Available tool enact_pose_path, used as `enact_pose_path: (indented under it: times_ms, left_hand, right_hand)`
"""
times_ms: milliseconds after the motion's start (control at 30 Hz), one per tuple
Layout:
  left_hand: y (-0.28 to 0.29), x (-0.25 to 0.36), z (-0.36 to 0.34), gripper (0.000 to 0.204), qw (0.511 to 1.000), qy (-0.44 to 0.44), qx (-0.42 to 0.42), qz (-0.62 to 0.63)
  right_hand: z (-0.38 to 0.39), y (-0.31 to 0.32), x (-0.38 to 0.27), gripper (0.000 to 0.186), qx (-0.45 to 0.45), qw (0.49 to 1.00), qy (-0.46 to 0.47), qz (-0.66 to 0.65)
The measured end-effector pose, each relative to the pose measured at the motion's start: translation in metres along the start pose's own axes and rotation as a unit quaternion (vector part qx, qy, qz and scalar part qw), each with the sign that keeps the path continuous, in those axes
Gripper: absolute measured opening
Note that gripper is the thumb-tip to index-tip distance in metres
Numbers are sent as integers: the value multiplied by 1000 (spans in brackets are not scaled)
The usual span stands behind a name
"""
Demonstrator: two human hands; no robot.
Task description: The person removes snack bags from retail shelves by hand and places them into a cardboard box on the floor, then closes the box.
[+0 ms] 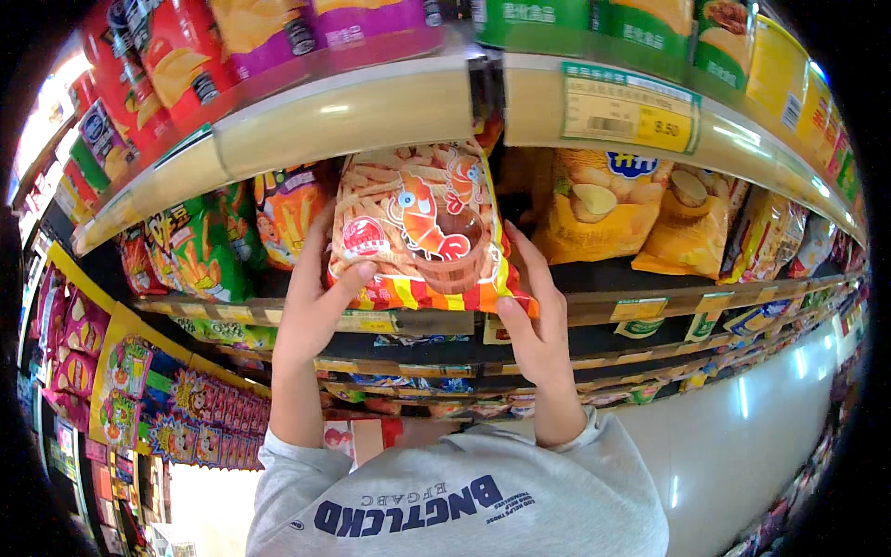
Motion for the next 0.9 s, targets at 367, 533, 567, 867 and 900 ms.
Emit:
enact_pose_path:
  times_ms: [367,533,567,867,900]
  left_hand:
    - [54,-6,72,78,995,-38,-73,-64]
    - [86,-10,90,76,972,-93,-88,-195]
    - [92,-13,96,76,962,-112,-87,-235]
    - [116,-15,114,72,974,-104,-140,-141]
    - [117,-12,117,71,973,-110,-154,-129]
  right_hand:
    - [90,-71,17,80,105,989,16,-101]
    - [120,-101,29,90,108,987,13,-115]
    - [125,-108,31,90,100,988,10,-118]
    - [172,-154,23,94,135,989,35,-52]
    - [177,-155,21,95,150,987,46,-24]
Point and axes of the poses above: each hand's wrist, its own z-axis away from the middle knuckle, its own y-axis out of the back of the hand, x = y × z, the point moved 4 cm from there along -z, towards the middle knuckle, and after that the axes turned 14 degrees about -z, right-handed, at the moved point
